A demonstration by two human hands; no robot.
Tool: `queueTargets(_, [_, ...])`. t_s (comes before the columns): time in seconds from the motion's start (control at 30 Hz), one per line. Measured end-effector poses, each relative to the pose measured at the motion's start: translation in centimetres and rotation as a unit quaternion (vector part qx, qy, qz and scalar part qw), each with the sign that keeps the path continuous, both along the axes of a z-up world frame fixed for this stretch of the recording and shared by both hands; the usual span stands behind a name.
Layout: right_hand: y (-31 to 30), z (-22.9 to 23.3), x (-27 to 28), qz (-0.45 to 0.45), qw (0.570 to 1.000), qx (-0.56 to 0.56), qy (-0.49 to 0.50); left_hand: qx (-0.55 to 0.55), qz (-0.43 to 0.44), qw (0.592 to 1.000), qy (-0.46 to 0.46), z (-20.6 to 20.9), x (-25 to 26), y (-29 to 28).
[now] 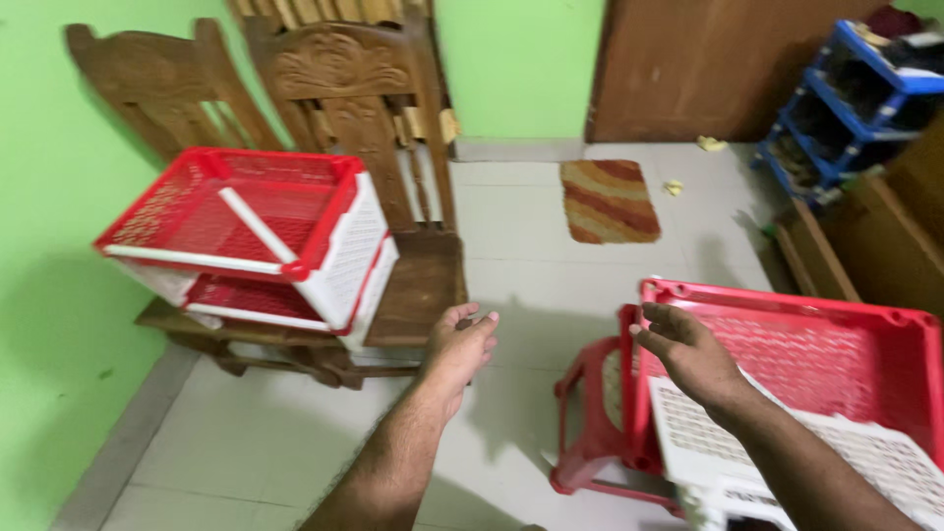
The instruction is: The person assembles red and white plastic crates by hand, inserting white plastic corner pieces into the crate frames. The person repeatedly picks up crate frames and corner pieces, aligns them, and presses them together to form the crate structure.
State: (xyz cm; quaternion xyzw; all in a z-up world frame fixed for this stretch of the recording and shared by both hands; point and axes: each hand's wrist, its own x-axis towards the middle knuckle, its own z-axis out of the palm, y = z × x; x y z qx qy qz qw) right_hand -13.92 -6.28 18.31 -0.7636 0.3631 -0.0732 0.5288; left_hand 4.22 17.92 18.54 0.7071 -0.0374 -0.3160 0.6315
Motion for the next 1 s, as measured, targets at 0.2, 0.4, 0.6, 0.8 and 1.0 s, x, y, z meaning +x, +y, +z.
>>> queueTargets(0.2, [9.5,2.4,7.6,0.06,0.998,0.001,-0.019,-0.018,0.059,0.998,-0.011,0.6,4.9,11.3])
queueTargets(0.4, [18.2,4.2,15.2,0.1,0.994,0.032,0.033,-0.058,0.143,0.988,-0.02,0.5,8.7,21.8])
queueTargets(0.6, [23.5,3.5,22.4,0.188,0.981,0.039,-0.026,-0.146,0.2,0.968,-0.03,0.3,10.7,28.7])
queueTargets(0.8, [27.1,2.3,29.1,0.198,0.975,0.104,-0.015,-0.011,0.278,0.961,-0.001,1.9,12.3,33.4])
queueTargets(1.0, [28.6,0.0,36.2,0.2,0.972,0.12,0.018,0.033,0.267,0.963,-0.03,2.2,18.3,35.3])
